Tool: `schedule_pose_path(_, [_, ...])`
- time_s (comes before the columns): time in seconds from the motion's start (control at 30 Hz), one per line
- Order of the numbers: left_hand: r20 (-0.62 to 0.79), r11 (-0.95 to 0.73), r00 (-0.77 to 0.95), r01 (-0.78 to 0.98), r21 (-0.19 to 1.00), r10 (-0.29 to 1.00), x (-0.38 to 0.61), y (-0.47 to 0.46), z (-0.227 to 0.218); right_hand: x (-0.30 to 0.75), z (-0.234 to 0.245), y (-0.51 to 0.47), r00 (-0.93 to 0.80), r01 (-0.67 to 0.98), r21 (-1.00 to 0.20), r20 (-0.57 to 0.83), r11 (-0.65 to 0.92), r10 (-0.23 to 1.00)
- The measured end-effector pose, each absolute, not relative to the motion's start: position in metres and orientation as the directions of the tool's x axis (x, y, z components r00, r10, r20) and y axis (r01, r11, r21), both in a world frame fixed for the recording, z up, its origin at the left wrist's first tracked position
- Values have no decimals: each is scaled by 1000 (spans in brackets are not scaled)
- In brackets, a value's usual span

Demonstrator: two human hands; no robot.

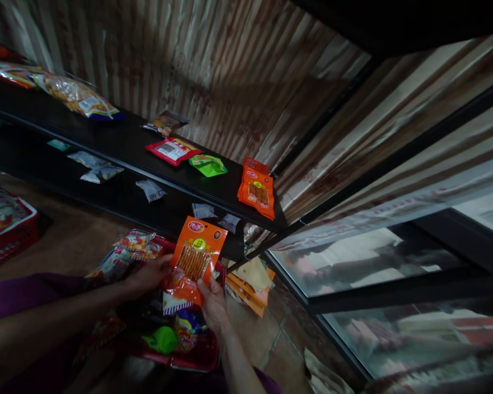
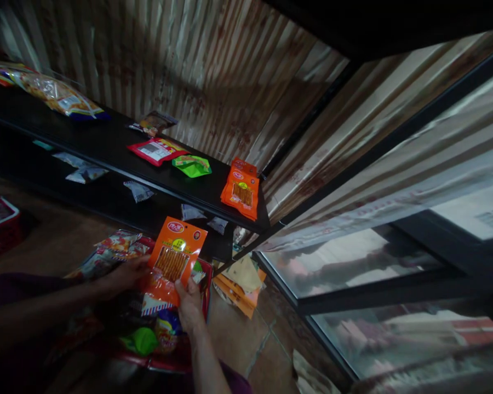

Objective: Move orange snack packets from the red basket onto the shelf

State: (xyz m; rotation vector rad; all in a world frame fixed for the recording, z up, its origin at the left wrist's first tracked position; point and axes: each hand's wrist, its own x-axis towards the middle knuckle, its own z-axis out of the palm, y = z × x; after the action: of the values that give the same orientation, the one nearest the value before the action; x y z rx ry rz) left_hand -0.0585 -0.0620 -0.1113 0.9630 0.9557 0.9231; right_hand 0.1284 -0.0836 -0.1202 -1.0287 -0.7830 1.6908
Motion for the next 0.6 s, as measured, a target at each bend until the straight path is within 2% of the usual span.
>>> schedule_pose_path(0.23, [-205,223,167,-100,970,965,-52,-61,-130,130,-127,-80,-120,-414,-859,-276,-300,954])
schedule_pose_path(0.4, [-172,173,51,-23,985,984,-42,-58,-119,137,-130,-73,-82,-415,-869,-261,-271,962])
schedule_pose_path(0.6, [-176,179,123,-15,984,977,-24,-55,-103,153,-125,-73,4,-406,-887,-243,-221,970])
